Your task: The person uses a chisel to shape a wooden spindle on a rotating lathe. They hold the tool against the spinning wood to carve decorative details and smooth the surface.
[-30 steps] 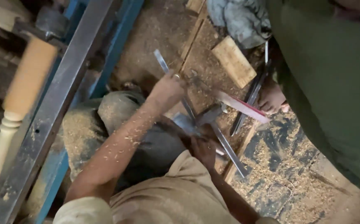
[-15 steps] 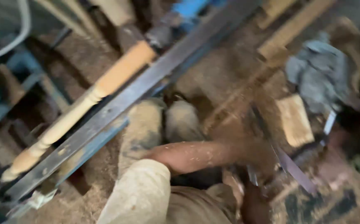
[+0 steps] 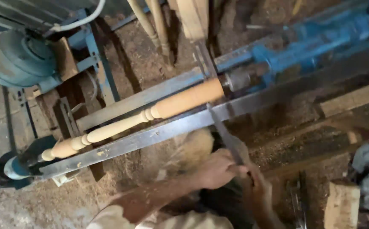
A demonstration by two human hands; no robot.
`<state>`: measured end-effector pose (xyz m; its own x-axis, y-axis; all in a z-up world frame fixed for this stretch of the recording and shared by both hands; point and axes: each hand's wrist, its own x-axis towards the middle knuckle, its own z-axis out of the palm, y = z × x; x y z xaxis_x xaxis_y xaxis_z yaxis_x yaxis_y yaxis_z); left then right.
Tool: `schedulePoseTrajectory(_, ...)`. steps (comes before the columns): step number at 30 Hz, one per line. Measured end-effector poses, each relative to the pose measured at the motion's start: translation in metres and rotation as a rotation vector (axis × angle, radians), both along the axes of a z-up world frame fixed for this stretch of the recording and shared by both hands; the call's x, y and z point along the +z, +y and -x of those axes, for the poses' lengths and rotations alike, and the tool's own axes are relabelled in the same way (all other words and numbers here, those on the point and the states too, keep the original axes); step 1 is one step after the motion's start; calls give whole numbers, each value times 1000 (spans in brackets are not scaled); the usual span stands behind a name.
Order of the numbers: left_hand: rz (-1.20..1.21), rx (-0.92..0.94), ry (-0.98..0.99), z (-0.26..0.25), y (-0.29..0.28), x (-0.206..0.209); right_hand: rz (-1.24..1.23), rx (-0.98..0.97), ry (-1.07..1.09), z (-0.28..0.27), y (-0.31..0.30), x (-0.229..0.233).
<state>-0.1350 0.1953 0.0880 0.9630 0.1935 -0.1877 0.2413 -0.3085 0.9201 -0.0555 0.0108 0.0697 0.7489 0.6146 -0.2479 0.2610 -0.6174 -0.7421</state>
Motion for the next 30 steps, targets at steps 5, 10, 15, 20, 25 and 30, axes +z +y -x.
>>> schedulePoseTrajectory(5,-712,-56,-68,43,52,-7,175,46,197,19,-21,9)
schedulePoseTrajectory(10,-1003,-65,-344,26,95,-60,125,102,518,-5,-15,-38)
schedulePoseTrajectory(15,-1201,-13,-393,27,91,-71,81,75,727,-10,-4,-49)
schedulePoseTrajectory(20,-1196,122,-463,29,88,-74,61,94,747,-23,6,-35)
schedulePoseTrajectory(25,-1273,160,-431,26,86,-78,42,117,751,-27,10,-23)
schedulePoseTrajectory(30,-1293,153,-399,23,88,-77,98,60,789,-28,22,-13)
